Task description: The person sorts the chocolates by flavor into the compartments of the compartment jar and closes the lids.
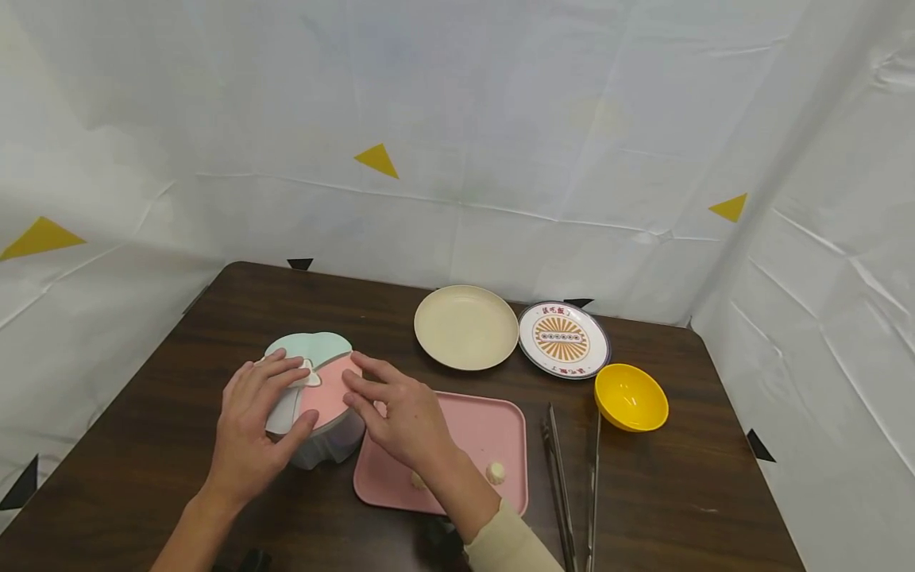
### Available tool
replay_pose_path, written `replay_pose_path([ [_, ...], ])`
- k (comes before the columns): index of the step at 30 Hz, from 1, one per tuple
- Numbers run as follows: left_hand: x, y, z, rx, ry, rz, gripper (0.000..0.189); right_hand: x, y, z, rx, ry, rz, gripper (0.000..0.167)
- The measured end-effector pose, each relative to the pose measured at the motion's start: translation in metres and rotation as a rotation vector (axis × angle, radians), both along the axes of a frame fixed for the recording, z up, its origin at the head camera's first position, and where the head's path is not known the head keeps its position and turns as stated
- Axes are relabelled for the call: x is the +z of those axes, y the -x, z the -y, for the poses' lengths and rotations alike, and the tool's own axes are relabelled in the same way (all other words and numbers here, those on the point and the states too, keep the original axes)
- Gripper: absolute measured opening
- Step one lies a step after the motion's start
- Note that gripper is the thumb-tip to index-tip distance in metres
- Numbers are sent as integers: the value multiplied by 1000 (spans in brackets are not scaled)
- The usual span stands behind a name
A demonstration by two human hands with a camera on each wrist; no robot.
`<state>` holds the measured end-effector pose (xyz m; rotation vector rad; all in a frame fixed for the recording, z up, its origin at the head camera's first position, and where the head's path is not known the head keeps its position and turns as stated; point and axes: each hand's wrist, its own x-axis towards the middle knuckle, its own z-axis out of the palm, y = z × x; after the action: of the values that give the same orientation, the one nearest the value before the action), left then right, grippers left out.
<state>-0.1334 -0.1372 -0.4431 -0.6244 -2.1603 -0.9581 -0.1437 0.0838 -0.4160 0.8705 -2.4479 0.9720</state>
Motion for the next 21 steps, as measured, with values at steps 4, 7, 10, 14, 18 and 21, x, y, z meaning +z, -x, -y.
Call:
replay_pose_path([
  [4,0,0,0,9,23,-4,45,-1,-1,0,-6,-22,-1,33],
  [7,-1,0,0,22,43,-9,46,-1,-2,-1,-1,-44,-82,32],
  [10,-1,1,0,37,51,-27,46,-2,-3,0,24,-76,-238,30],
  [14,-1,2,-2,49,39,-57,46,0,-6,4,133,-136,-411,34],
  [18,-2,1,-1,49,39,-71,45,0,-8,7,221,-186,-452,38],
  [21,-2,0,0,44,27,-82,44,-1,-8,7,230,-181,-435,35],
])
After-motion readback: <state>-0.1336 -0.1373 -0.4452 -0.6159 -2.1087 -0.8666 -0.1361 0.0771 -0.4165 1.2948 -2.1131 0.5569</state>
